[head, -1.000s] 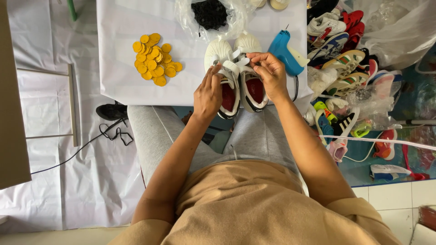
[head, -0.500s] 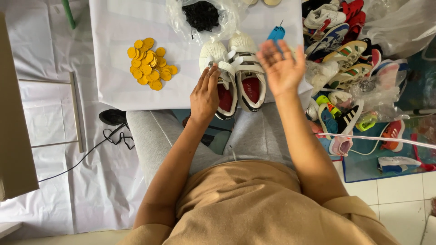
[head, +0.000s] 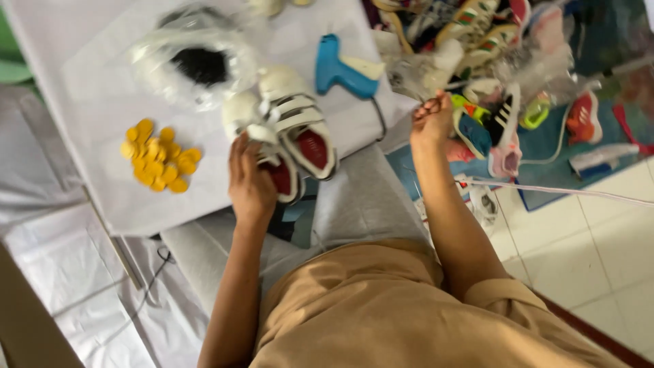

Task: The person is stuffing white sneakers with fabric material to prepare them for customization.

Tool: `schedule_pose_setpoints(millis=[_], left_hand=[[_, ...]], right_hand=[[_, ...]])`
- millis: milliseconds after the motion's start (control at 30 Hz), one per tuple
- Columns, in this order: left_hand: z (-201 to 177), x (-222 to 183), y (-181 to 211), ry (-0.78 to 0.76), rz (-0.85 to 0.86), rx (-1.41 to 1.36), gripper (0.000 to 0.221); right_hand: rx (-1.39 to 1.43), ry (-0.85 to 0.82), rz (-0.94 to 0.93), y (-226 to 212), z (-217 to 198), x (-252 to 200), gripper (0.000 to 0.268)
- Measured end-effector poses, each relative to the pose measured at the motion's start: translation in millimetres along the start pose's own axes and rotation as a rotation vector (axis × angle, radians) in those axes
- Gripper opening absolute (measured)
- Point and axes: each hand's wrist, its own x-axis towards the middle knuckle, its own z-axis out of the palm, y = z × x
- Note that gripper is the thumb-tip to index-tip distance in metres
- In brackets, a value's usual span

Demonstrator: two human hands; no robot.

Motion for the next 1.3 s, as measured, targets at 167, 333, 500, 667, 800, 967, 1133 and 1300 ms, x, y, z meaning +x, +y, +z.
schedule_pose_setpoints(millis=[167, 333, 500, 667, 800, 967, 1133, 1300], left_hand=[[-14.4, 13.9, 30.0, -0.028, 0.011, 0.028, 0.049], [6.8, 64.6, 75.9, -0.010, 0.236, 0.056, 0.027], [54.6, 116.5, 140.3, -0.223, 0.360, -0.273, 0.021], [79.6, 146.6, 166.3, -0.393, 0.355, -0.436, 0.014], [86.3, 150.3, 169.8, -0.453, 0.305, -0.484, 0.013], [88.9, 140.8, 160.5, -0.501, 0.236, -0.501, 0.015], [88.3, 139.5, 155.8, -0.483, 0.215, -0.521, 0.014], [85.4, 139.8, 159.9, -0.453, 0.200, -0.566, 0.014]], right_hand=[[0.047, 0.184, -0.010, -4.0, -14.9, -17.2, 0.013], [0.049, 0.246, 0.051, 21.5, -48.7, 11.2, 0.016], [-0.330, 0.083, 0.013, 45.1, -50.2, 50.0, 0.018], [-1.192, -0.210, -0.289, 45.6, -37.1, 83.3, 0.023], [-1.457, -0.410, 0.068, 15.8, -2.2, 77.5, 0.036], [-1.626, -0.462, 0.123, 38.3, -32.6, 121.2, 0.057], [-1.387, -0.212, -0.225, 47.1, -61.0, 152.2, 0.061], [-0.171, -0.038, -0.626, 25.2, -41.5, 192.1, 0.012]])
